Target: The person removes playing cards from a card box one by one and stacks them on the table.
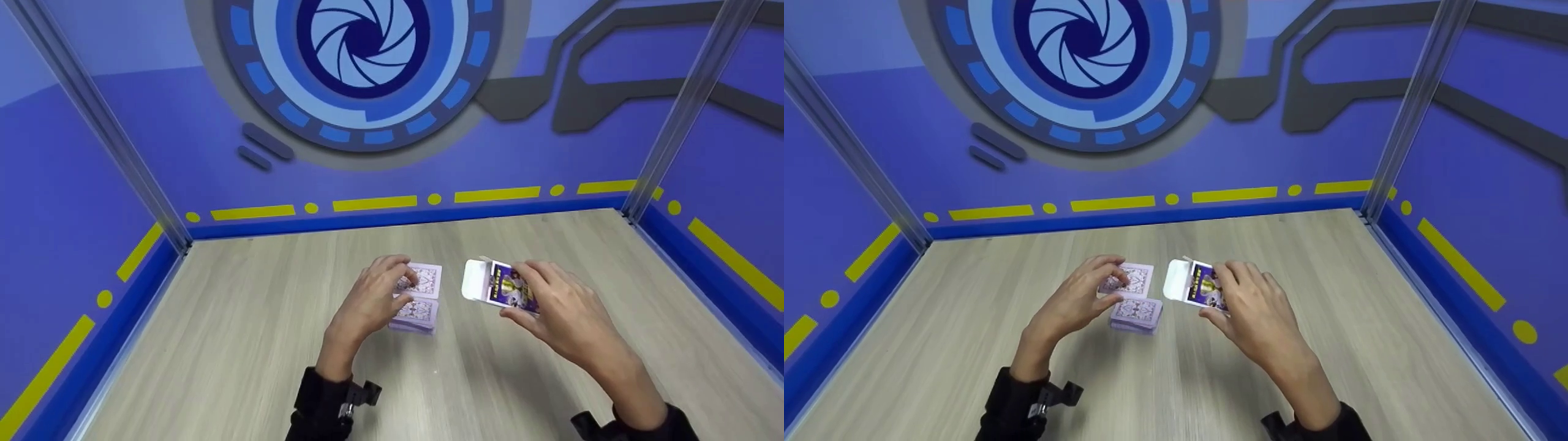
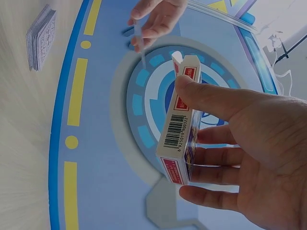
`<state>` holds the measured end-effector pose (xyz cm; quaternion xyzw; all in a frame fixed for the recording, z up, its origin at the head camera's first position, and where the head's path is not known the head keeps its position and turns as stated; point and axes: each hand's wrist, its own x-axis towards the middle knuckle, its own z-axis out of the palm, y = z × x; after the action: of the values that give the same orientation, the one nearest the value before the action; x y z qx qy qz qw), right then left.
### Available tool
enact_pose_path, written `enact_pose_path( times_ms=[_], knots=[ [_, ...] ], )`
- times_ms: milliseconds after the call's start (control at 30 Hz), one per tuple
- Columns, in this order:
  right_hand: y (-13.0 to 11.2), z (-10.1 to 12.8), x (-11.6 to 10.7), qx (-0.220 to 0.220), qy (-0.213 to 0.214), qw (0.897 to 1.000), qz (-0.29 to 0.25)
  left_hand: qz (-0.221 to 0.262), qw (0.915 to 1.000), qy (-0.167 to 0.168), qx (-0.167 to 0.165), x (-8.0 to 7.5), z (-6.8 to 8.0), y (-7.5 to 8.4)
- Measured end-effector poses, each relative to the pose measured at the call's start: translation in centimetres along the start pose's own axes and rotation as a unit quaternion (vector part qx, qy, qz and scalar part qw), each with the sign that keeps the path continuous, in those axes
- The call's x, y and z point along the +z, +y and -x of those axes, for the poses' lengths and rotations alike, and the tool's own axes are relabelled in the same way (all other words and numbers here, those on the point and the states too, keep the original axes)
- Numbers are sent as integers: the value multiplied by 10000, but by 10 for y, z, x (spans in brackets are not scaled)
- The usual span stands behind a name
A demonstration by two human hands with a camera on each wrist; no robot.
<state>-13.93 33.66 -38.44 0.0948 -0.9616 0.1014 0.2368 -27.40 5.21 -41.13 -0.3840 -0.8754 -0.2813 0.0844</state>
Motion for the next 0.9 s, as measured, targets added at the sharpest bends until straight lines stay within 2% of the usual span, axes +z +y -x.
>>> enact_pose_path(
  times_ms=[300, 400, 733, 900],
  knots=[
    [0, 1, 0, 28, -6, 10000, -8, 28, 9968, -524, -600, 11, -2, -13],
    [1, 1, -1, 21, -22, 10000, 2, 17, 9952, -676, -703, 16, -2, -17],
    [2, 0, 1, -93, 83, 9999, 47, -8, 9964, -757, -393, 35, -4, -28],
    [1, 1, 2, -19, -40, 10000, 8, 101, 9955, -806, -479, 47, -6, -34]
  ],
)
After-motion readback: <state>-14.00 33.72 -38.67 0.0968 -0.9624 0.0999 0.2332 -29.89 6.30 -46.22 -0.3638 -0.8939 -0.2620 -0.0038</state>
